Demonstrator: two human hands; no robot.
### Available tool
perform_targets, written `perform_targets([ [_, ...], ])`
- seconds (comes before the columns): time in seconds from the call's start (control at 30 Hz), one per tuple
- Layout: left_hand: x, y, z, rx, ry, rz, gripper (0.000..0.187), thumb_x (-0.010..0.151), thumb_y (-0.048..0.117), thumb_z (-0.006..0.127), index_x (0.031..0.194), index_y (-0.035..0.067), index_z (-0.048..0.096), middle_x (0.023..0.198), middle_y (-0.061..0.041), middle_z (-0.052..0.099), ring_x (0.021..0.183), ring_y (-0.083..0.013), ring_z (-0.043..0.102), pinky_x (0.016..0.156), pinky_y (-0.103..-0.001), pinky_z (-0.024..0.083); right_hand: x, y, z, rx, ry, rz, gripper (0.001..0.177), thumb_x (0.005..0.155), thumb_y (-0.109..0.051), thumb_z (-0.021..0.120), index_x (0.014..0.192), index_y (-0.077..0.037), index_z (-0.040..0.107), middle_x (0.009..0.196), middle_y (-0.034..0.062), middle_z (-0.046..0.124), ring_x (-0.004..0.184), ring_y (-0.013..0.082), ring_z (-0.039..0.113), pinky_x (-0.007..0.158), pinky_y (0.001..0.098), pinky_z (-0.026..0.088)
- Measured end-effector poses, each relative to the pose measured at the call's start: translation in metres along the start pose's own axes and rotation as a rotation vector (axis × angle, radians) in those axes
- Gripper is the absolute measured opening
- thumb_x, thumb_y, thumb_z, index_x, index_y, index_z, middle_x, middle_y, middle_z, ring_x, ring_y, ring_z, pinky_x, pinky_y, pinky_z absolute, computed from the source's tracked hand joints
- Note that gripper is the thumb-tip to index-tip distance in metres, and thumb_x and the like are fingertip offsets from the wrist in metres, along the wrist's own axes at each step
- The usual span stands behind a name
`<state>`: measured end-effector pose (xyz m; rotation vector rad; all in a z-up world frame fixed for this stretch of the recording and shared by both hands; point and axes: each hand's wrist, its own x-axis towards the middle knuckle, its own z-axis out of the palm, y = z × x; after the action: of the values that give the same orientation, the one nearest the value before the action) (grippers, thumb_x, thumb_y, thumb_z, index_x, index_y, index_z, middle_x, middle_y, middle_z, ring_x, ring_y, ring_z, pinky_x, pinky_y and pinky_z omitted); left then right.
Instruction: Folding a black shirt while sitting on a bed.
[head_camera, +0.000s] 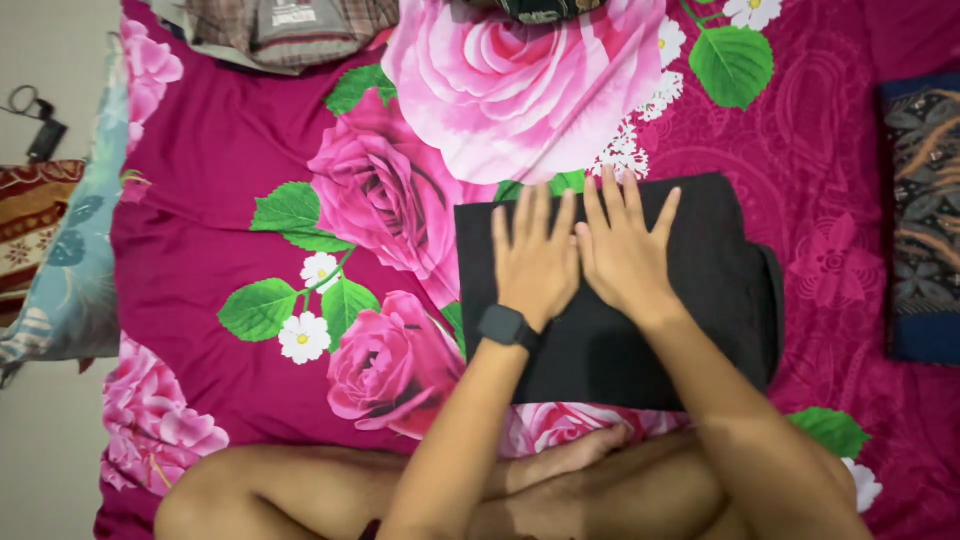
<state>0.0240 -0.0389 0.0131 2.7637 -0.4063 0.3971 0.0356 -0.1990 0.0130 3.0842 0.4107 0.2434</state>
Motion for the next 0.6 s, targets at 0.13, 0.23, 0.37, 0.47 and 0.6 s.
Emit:
perform_targets([
  [0.13, 0.003, -0.035, 0.003, -0.076, 0.024, -0.021, 0.060, 0.100, 0.045, 0.056, 0.156, 0.026, 0.047, 0.165, -0.017, 0.038, 0.153, -0.0343, 0.035, 0.125, -0.060, 0.020, 0.013, 0.033, 0.003, 0.214, 0.062, 0.062, 0.063, 0.105, -0.046, 0.049, 0.159, -0.014, 0.046, 0.169, 0.0239, 0.029, 0.156, 0.0486, 0.020, 0.115, 0.0812, 0.002],
  [0.23, 0.000, -0.066, -0.001, -0.033, -0.058, -0.077, 0.063, 0.099, 0.050, 0.057, 0.155, 0.022, 0.047, 0.162, -0.019, 0.036, 0.151, -0.0391, 0.032, 0.123, -0.062, 0.019, 0.009, 0.074, 0.006, 0.219, 0.039, 0.236, 0.062, 0.110, -0.043, 0.045, 0.161, -0.008, 0.043, 0.168, 0.0262, 0.028, 0.153, 0.0564, 0.014, 0.109, 0.0838, -0.003],
  [0.37, -0.003, -0.078, -0.006, 0.090, 0.063, -0.249, 0.067, 0.102, 0.049, 0.056, 0.159, 0.017, 0.044, 0.166, -0.022, 0.030, 0.153, -0.0402, 0.027, 0.122, -0.064, 0.017, 0.002, 0.065, -0.013, 0.227, 0.128, 0.238, 0.065, 0.116, -0.041, 0.044, 0.163, 0.002, 0.040, 0.171, 0.0318, 0.024, 0.153, 0.0625, 0.009, 0.108, 0.0850, -0.005],
  [0.47, -0.010, -0.041, -0.019, 0.127, 0.079, -0.294, 0.065, 0.100, 0.049, 0.057, 0.156, 0.018, 0.044, 0.164, -0.024, 0.030, 0.153, -0.0418, 0.026, 0.122, -0.065, 0.016, -0.002, 0.020, -0.026, 0.227, 0.089, 0.132, 0.065, 0.111, -0.040, 0.046, 0.162, 0.000, 0.042, 0.170, 0.0290, 0.025, 0.155, 0.0589, 0.012, 0.111, 0.0840, -0.003],
  [0.6, -0.035, -0.002, -0.027, -0.140, 0.021, -0.006, 0.061, 0.100, 0.044, 0.059, 0.156, 0.024, 0.047, 0.164, -0.018, 0.037, 0.153, -0.0346, 0.035, 0.125, -0.062, 0.020, -0.016, -0.006, -0.024, 0.333, -0.060, 0.015, 0.060, 0.100, -0.041, 0.049, 0.153, -0.014, 0.048, 0.165, 0.0237, 0.028, 0.151, 0.0468, 0.021, 0.108, 0.0819, 0.001],
])
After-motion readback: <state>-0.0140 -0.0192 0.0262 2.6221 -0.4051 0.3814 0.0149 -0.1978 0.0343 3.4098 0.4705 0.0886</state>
